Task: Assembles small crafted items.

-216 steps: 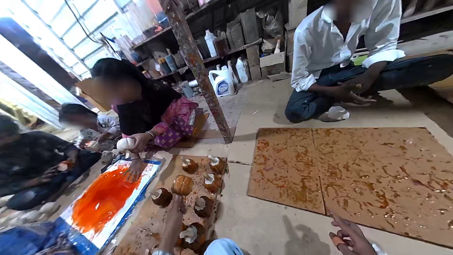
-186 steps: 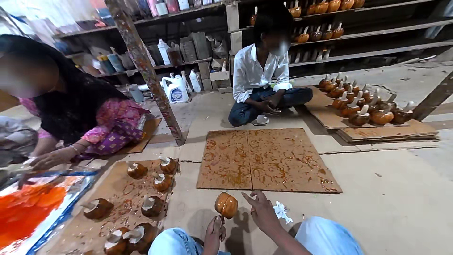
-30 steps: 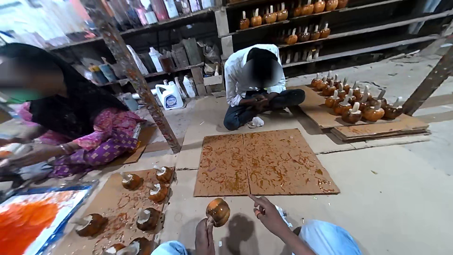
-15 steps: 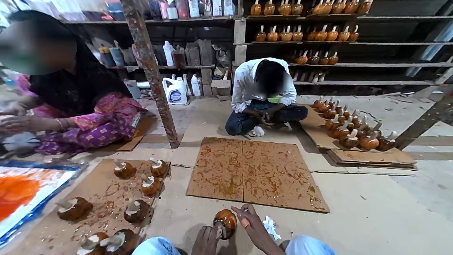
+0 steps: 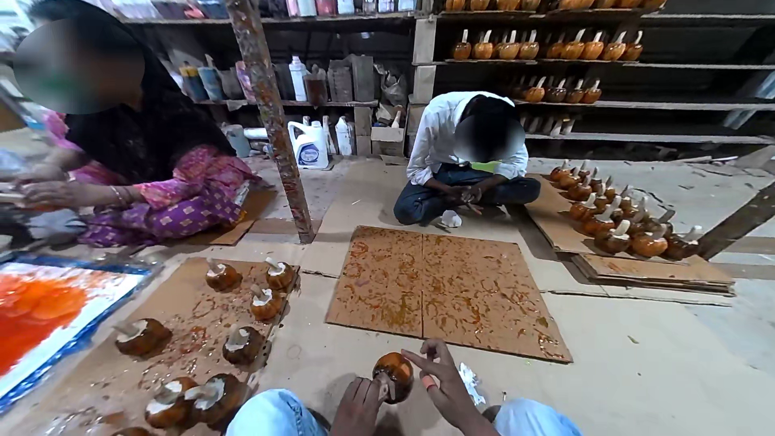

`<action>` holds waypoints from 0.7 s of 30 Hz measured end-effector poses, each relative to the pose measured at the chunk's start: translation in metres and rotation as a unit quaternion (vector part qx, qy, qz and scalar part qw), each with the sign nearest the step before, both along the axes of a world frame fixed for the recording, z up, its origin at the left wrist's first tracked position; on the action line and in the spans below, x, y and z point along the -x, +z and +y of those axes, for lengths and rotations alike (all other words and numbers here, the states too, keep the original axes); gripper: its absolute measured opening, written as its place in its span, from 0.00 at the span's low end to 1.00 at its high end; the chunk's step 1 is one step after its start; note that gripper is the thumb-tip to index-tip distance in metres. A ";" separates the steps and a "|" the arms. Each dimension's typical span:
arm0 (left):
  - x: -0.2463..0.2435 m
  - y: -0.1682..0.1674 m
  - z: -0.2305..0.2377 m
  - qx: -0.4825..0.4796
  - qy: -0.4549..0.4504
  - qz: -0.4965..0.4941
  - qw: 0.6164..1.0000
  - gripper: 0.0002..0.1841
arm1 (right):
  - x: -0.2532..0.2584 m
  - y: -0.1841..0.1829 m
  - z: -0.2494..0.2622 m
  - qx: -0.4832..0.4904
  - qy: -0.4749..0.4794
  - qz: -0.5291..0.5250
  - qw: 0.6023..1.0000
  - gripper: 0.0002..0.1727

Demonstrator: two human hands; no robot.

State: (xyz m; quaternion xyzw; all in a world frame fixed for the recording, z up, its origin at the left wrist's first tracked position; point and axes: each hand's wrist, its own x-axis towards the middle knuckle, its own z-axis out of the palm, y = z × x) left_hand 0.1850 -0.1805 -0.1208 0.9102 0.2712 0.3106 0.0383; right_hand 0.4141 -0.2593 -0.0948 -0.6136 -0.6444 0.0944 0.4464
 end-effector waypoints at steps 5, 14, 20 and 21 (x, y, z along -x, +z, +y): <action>-0.001 -0.004 0.000 -0.024 -0.030 0.016 0.999 0.10 | 0.002 0.006 0.001 0.101 0.040 -0.197 0.974 0.30; -0.003 -0.006 0.001 -0.053 -0.059 0.016 0.997 0.08 | -0.006 0.005 0.001 -0.023 0.070 -0.278 0.958 0.27; -0.001 -0.010 0.002 -0.070 -0.085 0.013 0.994 0.08 | -0.010 0.000 -0.002 -0.003 0.052 -0.240 0.969 0.35; -0.001 -0.011 0.002 -0.066 -0.093 0.023 0.993 0.08 | -0.009 0.002 -0.002 -0.017 0.065 -0.274 0.959 0.36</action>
